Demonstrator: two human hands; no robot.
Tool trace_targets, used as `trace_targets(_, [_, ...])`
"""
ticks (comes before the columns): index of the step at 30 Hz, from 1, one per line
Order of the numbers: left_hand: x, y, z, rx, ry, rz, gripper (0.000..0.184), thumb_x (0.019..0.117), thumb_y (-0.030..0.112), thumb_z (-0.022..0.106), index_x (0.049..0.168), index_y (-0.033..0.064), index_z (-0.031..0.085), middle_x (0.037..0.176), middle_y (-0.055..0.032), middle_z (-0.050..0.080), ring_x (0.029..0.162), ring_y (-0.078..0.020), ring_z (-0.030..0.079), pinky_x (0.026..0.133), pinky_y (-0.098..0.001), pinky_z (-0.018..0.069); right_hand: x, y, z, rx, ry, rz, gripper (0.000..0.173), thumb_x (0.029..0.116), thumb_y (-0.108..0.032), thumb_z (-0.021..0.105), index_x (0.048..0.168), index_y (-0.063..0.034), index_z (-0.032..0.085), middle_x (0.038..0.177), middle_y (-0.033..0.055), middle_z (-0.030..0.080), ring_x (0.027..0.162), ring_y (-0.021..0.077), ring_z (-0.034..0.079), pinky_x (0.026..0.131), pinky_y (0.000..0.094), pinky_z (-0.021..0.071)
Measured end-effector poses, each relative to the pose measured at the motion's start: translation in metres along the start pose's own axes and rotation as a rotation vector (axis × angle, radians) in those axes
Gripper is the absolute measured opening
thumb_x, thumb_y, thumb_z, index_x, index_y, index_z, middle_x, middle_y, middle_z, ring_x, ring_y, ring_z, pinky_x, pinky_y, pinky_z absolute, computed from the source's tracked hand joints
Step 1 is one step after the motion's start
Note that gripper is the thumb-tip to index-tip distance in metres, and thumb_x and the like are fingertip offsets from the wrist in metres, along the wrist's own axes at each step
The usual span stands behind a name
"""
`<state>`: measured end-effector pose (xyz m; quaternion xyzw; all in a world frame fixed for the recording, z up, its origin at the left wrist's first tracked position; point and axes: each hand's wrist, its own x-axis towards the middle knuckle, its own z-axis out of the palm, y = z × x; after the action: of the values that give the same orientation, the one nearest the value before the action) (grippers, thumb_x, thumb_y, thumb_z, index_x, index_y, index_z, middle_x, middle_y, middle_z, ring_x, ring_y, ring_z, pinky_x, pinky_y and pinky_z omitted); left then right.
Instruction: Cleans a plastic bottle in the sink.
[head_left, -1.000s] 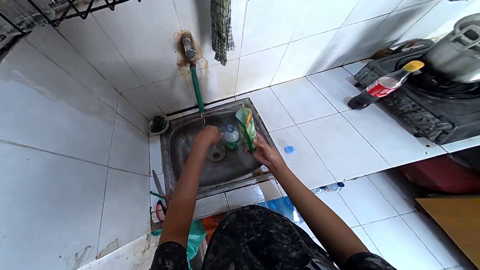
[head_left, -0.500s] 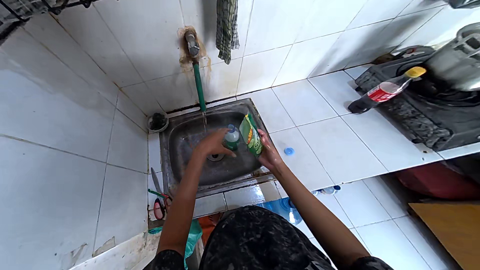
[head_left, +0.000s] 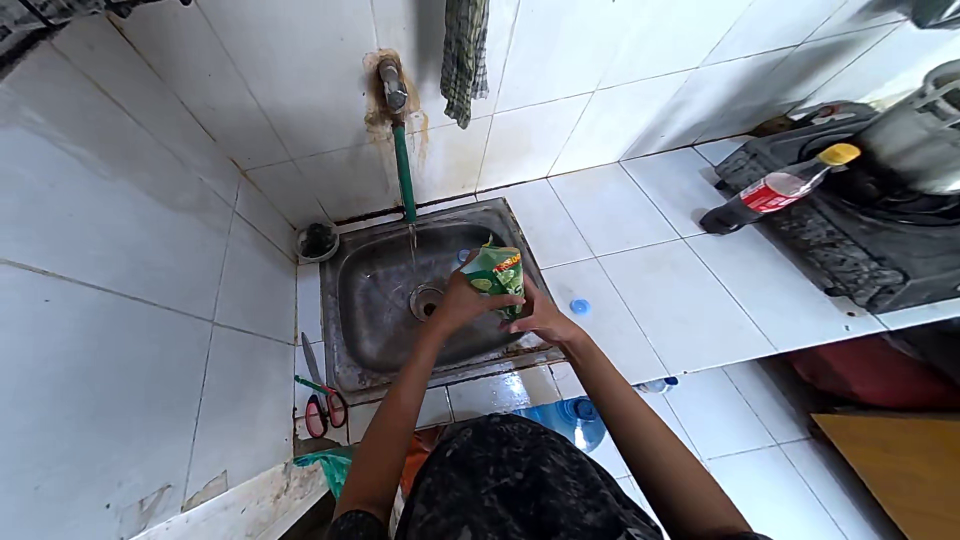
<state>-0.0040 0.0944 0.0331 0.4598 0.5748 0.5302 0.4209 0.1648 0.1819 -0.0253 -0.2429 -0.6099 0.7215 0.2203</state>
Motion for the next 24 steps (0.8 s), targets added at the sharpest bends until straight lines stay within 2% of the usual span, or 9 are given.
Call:
trace_targets(2, [0.005,-0.004,0.008,-0.074,0.034,0.038,0.068,0.0746,0.003,0.087,0.133,-0.0080,0.054,0.116,-0.0131,0.068,0.105,-0.0062,0.065,0.097,-0.0235,0.0525,0.000,-0.005,-0.002,-0.052,0.067,-0.020,0.120,0.0540,-0.023,0.094,0.150,0.0017,0.027,0.128,0.0019,0.060,0.109,0.0028,0.064,0.090,0.0214,0.0576])
trace_targets(6, [0.017,-0.020,0.035,-0.317,0.149,0.086,0.072,0.0750,-0.006,0.082,0.139,-0.0095,0.048,0.126,-0.0177,0.063,0.110,-0.0124,0.064,0.099,-0.0283,0.0530,0.002,-0.009,-0.016,-0.067,0.186,-0.026,0.089,0.0636,-0.014,0.083,0.140,-0.0030,0.039,0.115,0.0022,0.064,0.091,0.0106,0.070,0.068,0.0280,0.0625])
trace_targets(10, [0.022,-0.021,0.061,-0.452,0.189,0.015,0.077,0.0737,-0.008,0.082,0.138,-0.0134,0.041,0.122,-0.0205,0.062,0.111,-0.0125,0.063,0.100,-0.0273,0.0516,0.001,-0.016,-0.041,-0.152,0.156,-0.028,0.087,0.0646,-0.018,0.081,0.139,-0.0064,0.039,0.116,-0.0005,0.064,0.091,0.0081,0.070,0.066,0.0260,0.0614])
trace_targets(12, [0.023,-0.021,0.067,-0.438,0.159,-0.038,0.086,0.0751,-0.006,0.083,0.145,-0.0105,0.034,0.135,-0.0245,0.055,0.123,-0.0193,0.058,0.106,-0.0325,0.0487,0.001,-0.020,-0.053,-0.211,0.170,-0.024,0.090,0.0633,-0.018,0.080,0.143,-0.0049,0.040,0.118,0.0016,0.064,0.091,0.0081,0.069,0.068,0.0259,0.0608])
trace_targets(14, [0.022,-0.023,0.064,-0.336,0.090,-0.129,0.101,0.0801,0.001,0.084,0.156,-0.0052,0.018,0.154,-0.0303,0.036,0.142,-0.0335,0.042,0.114,-0.0447,0.0408,0.004,-0.023,-0.066,-0.257,0.197,-0.037,0.089,0.0637,-0.016,0.080,0.143,-0.0037,0.042,0.120,0.0038,0.064,0.095,0.0083,0.069,0.073,0.0261,0.0609])
trace_targets(15, [0.022,-0.028,0.061,-0.258,0.056,-0.177,0.103,0.0827,0.006,0.083,0.158,-0.0050,0.014,0.156,-0.0319,0.032,0.143,-0.0373,0.041,0.113,-0.0463,0.0419,0.005,-0.026,-0.071,-0.280,0.214,-0.041,0.087,0.0650,-0.015,0.079,0.143,-0.0031,0.043,0.120,0.0057,0.064,0.095,0.0095,0.069,0.073,0.0269,0.0611])
trace_targets(18, [0.014,-0.052,0.049,-0.046,-0.063,-0.360,0.081,0.0942,0.016,0.074,0.154,-0.0092,0.026,0.154,-0.0333,0.038,0.135,-0.0396,0.051,0.108,-0.0450,0.0464,0.009,-0.035,-0.081,-0.350,0.246,-0.011,0.081,0.0710,-0.007,0.076,0.145,-0.0043,0.043,0.121,0.0109,0.062,0.089,0.0140,0.070,0.066,0.0296,0.0610])
trace_targets(21, [0.001,-0.072,0.027,0.136,-0.210,-0.507,0.063,0.1029,0.021,0.063,0.149,-0.0109,0.035,0.152,-0.0333,0.040,0.140,-0.0400,0.044,0.116,-0.0455,0.0371,0.014,-0.039,-0.088,-0.428,0.276,-0.002,0.076,0.0746,-0.004,0.075,0.144,-0.0021,0.044,0.126,0.0161,0.059,0.089,0.0164,0.068,0.065,0.0300,0.0596])
trace_targets(24, [-0.010,-0.094,0.010,0.219,-0.192,-0.568,0.059,0.1044,0.022,0.060,0.148,-0.0107,0.038,0.150,-0.0336,0.042,0.141,-0.0408,0.044,0.116,-0.0474,0.0360,0.019,-0.039,-0.089,-0.473,0.296,0.004,0.071,0.0782,-0.002,0.075,0.143,0.0016,0.047,0.135,0.0214,0.051,0.093,0.0188,0.066,0.067,0.0308,0.0586])
